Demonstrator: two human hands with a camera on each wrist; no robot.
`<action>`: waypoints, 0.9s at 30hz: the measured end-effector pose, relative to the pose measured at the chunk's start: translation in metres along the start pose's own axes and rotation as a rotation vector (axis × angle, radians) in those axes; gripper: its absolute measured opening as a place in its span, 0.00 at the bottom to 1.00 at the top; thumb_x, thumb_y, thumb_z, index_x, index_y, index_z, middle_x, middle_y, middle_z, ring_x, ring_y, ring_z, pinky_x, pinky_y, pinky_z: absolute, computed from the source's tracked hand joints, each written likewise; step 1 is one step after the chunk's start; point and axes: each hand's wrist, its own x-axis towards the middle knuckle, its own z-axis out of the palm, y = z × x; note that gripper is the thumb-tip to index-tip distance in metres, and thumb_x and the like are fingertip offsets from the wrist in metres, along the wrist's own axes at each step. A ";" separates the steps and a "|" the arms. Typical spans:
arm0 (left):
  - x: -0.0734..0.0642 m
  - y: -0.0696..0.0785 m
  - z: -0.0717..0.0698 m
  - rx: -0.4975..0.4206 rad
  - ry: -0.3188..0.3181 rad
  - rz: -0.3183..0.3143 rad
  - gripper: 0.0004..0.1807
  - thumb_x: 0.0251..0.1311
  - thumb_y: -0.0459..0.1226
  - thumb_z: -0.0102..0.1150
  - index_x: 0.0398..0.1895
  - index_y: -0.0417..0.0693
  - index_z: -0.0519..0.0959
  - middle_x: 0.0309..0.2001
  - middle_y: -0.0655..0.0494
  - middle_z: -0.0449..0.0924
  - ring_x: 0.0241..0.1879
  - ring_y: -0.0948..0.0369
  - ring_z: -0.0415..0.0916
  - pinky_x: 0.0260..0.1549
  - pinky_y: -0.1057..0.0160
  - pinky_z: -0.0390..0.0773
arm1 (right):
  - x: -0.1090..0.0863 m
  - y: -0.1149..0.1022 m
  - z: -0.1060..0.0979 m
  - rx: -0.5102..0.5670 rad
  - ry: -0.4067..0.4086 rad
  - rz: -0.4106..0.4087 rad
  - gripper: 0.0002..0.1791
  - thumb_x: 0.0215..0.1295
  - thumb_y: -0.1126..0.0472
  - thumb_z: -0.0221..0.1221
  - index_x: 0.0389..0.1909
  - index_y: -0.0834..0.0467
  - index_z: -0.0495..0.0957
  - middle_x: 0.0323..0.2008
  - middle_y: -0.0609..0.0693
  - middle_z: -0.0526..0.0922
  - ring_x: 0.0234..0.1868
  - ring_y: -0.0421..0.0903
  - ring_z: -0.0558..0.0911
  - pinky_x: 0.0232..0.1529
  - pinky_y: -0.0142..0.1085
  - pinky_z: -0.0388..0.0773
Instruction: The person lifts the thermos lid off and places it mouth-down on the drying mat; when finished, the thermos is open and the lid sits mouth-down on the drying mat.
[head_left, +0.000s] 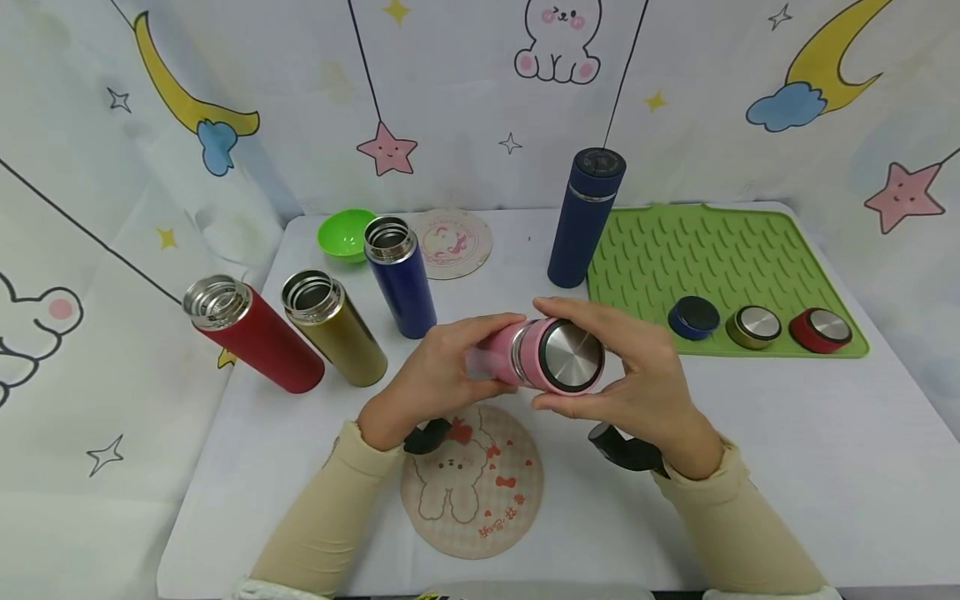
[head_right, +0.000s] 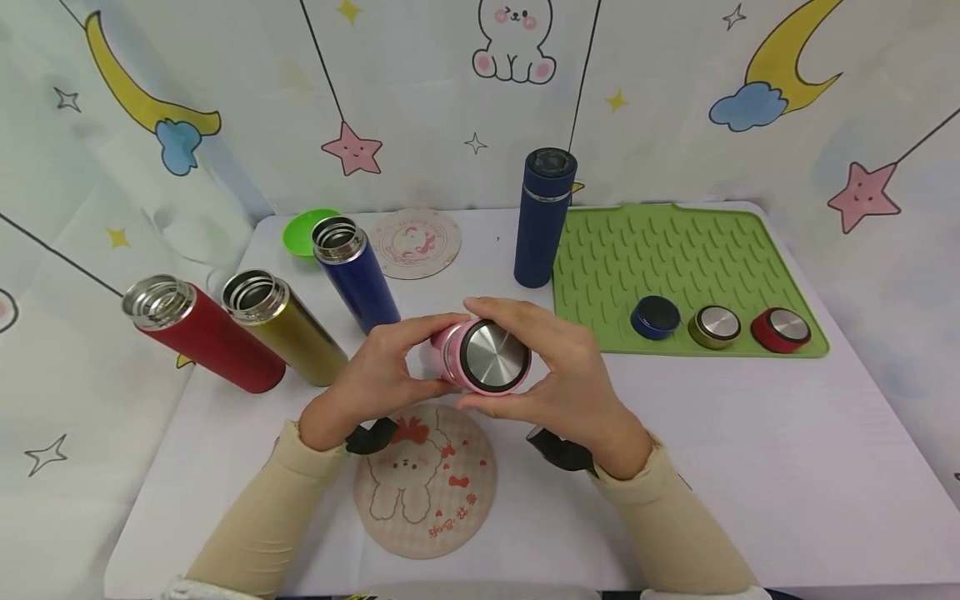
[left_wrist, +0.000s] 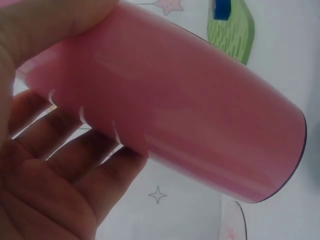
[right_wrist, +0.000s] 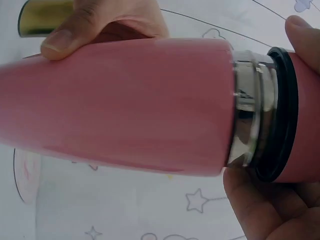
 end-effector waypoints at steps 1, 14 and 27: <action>0.000 0.000 0.000 0.000 0.000 -0.005 0.42 0.48 0.37 0.83 0.69 0.46 0.75 0.64 0.52 0.83 0.64 0.57 0.81 0.67 0.58 0.79 | 0.000 0.000 -0.001 0.015 0.010 0.006 0.41 0.54 0.43 0.77 0.60 0.69 0.81 0.56 0.60 0.88 0.61 0.42 0.85 0.61 0.27 0.82; 0.007 -0.015 0.007 -0.098 0.091 -0.175 0.42 0.52 0.36 0.81 0.70 0.46 0.70 0.62 0.52 0.83 0.63 0.58 0.81 0.66 0.57 0.80 | -0.008 0.016 -0.014 0.063 0.104 0.141 0.44 0.48 0.46 0.80 0.61 0.70 0.80 0.59 0.54 0.87 0.59 0.42 0.85 0.58 0.26 0.83; 0.026 -0.037 0.012 -0.119 0.261 -0.454 0.41 0.61 0.41 0.75 0.72 0.44 0.63 0.66 0.46 0.77 0.61 0.52 0.80 0.65 0.50 0.81 | -0.035 0.071 -0.019 -0.040 0.110 0.419 0.46 0.40 0.77 0.80 0.66 0.57 0.79 0.62 0.59 0.84 0.59 0.30 0.81 0.55 0.19 0.80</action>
